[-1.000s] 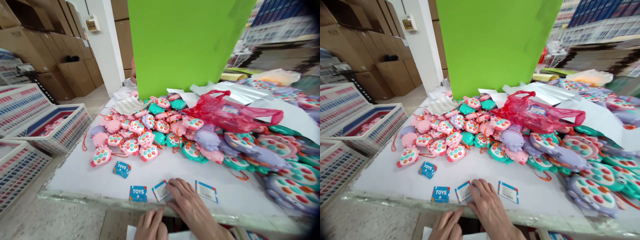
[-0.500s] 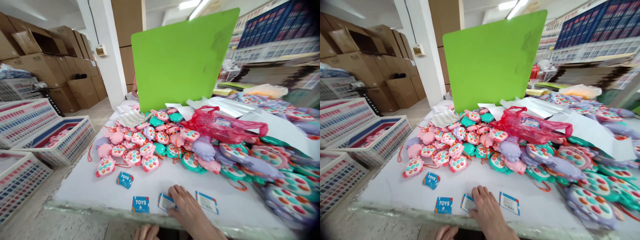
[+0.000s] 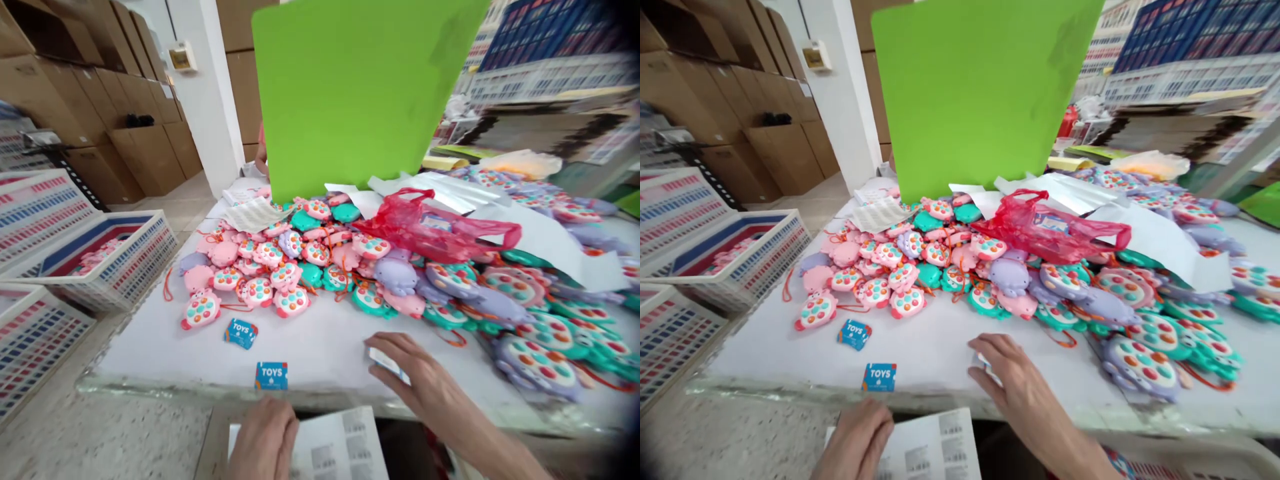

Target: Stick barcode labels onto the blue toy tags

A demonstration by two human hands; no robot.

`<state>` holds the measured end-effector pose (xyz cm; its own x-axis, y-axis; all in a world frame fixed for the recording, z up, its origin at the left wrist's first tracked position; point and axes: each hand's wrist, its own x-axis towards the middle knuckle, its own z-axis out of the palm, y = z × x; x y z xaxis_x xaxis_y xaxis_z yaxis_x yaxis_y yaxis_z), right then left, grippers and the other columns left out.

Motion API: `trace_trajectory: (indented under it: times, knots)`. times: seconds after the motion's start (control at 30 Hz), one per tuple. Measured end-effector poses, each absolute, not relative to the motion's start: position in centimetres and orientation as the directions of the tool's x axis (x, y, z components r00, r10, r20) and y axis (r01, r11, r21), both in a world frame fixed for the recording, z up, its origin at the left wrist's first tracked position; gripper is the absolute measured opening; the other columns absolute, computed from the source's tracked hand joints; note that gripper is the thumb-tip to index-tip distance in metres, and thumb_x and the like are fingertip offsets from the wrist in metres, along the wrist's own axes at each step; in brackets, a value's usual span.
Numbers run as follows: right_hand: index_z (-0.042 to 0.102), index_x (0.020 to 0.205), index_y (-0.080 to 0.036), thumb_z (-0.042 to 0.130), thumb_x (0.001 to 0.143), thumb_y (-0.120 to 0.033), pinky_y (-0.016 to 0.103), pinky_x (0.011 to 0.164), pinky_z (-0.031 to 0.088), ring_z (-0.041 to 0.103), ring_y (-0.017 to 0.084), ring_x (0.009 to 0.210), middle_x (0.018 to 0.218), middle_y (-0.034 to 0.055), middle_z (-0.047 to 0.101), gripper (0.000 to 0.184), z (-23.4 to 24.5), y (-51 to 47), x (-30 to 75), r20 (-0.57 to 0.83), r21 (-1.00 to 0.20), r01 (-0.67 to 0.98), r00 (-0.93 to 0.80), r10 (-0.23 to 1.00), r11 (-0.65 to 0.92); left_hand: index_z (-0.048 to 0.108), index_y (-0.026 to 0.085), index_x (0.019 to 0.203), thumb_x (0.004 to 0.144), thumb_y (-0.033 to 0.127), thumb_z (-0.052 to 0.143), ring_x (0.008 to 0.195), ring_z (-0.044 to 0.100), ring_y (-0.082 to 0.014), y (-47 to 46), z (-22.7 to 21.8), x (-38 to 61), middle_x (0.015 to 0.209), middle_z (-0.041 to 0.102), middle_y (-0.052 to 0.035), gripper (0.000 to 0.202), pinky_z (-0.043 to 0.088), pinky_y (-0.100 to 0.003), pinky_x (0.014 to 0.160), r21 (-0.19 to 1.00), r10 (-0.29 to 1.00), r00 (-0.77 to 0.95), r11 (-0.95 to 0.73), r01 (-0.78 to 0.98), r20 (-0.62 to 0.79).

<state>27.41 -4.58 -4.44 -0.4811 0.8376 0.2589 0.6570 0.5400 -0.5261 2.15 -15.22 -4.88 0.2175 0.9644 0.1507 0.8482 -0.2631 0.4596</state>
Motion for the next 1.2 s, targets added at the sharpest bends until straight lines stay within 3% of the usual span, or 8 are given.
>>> trace_trajectory:
  times: [0.2, 0.33, 0.47, 0.57, 0.7, 0.9, 1.03, 1.2]
  knots:
    - [0.067, 0.083, -0.022, 0.05, 0.081, -0.016, 0.028, 0.071, 0.048, 0.063, 0.02, 0.077, 0.078, 0.0012, 0.068, 0.018, -3.0, -8.6, 22.2, -0.094, -0.759, 0.545, -0.634, 0.768, 0.357, 0.048, 0.021, 0.07, 0.092, 0.022, 0.035, 0.066, 0.056, -0.0149, -14.4, -2.2, 1.2, 0.068, 0.057, 0.0014, 0.026, 0.042, -0.023, 0.063, 0.615, 0.982, 0.176, -0.097, 0.782, -0.068]
    - [0.066, 0.075, -0.019, 0.049, 0.077, -0.011, 0.023, 0.061, 0.046, 0.062, 0.017, 0.067, 0.069, -0.002, 0.067, 0.019, -3.9, -9.2, 21.1, -0.145, -0.812, 0.521, -0.616, 0.774, 0.263, 0.057, 0.02, 0.081, 0.085, 0.021, 0.046, 0.076, 0.059, -0.0172, -14.2, -2.2, 1.9, 0.079, 0.064, 0.0002, 0.012, 0.041, -0.024, 0.069, 0.653, 0.974, 0.181, -0.047, 0.756, -0.139]
    - [0.067, 0.079, -0.021, 0.051, 0.08, -0.012, 0.021, 0.063, 0.048, 0.063, 0.015, 0.067, 0.071, -0.0027, 0.067, 0.018, -4.9, -9.7, 20.9, -0.071, -0.837, 0.461, -0.624, 0.778, 0.294, 0.057, 0.018, 0.068, 0.083, 0.017, 0.042, 0.064, 0.056, -0.0159, -13.9, -2.4, 2.8, 0.065, 0.06, -0.0001, 0.022, 0.039, -0.023, 0.06, 0.653, 0.971, 0.181, -0.037, 0.757, -0.154]
    - [0.065, 0.091, -0.023, 0.048, 0.086, -0.017, 0.021, 0.067, 0.052, 0.065, 0.015, 0.074, 0.084, 0.0014, 0.068, 0.02, -5.8, -10.0, 20.7, 0.176, -0.804, 0.357, -0.621, 0.764, 0.476, 0.051, 0.018, 0.06, 0.084, 0.019, 0.038, 0.055, 0.05, -0.0131, -13.9, -2.4, 2.7, 0.056, 0.052, 0.0022, 0.027, 0.034, -0.021, 0.053, 0.697, 0.973, 0.156, 0.008, 0.717, -0.171]
    - [0.062, 0.099, -0.024, 0.046, 0.09, -0.016, 0.024, 0.073, 0.054, 0.064, 0.017, 0.085, 0.093, 0.0062, 0.067, 0.02, -6.9, -10.3, 20.3, 0.462, -0.613, 0.306, -0.609, 0.645, 0.728, 0.045, 0.019, 0.059, 0.086, 0.024, 0.035, 0.055, 0.046, -0.0129, -14.7, -3.6, 2.0, 0.055, 0.047, 0.0029, 0.029, 0.032, -0.021, 0.051, 0.739, 0.969, 0.107, 0.096, 0.666, -0.223]
    - [0.061, 0.1, -0.023, 0.048, 0.09, -0.021, 0.027, 0.08, 0.055, 0.062, 0.02, 0.095, 0.099, 0.0065, 0.068, 0.017, -7.0, -10.4, 20.6, 0.459, -0.508, 0.37, -0.648, 0.608, 0.778, 0.047, 0.019, 0.064, 0.086, 0.027, 0.035, 0.061, 0.052, -0.0151, -15.6, -5.5, 1.5, 0.061, 0.053, 0.0003, 0.027, 0.037, -0.022, 0.057, 0.744, 0.992, 0.037, 0.069, 0.665, -0.124]
    - [0.06, 0.108, -0.023, 0.048, 0.09, -0.021, 0.029, 0.082, 0.055, 0.062, 0.021, 0.098, 0.103, 0.0073, 0.067, 0.022, -6.9, -10.4, 20.6, 0.429, -0.455, 0.402, -0.683, 0.591, 0.795, 0.04, 0.02, 0.061, 0.088, 0.029, 0.033, 0.057, 0.049, -0.0138, -15.3, -4.8, 1.5, 0.058, 0.048, 0.0018, 0.028, 0.035, -0.021, 0.053, 0.741, 0.973, 0.101, 0.089, 0.666, -0.207]
    - [0.064, 0.095, -0.023, 0.045, 0.092, -0.021, 0.031, 0.079, 0.056, 0.063, 0.022, 0.095, 0.097, 0.0051, 0.07, 0.019, -7.0, -10.7, 20.6, 0.458, -0.392, 0.397, -0.698, 0.55, 0.83, 0.047, 0.02, 0.066, 0.088, 0.03, 0.031, 0.061, 0.052, -0.0149, -15.9, -6.3, 1.3, 0.062, 0.053, -0.0002, 0.029, 0.036, -0.022, 0.056, 0.747, 0.988, 0.036, 0.087, 0.66, -0.147]
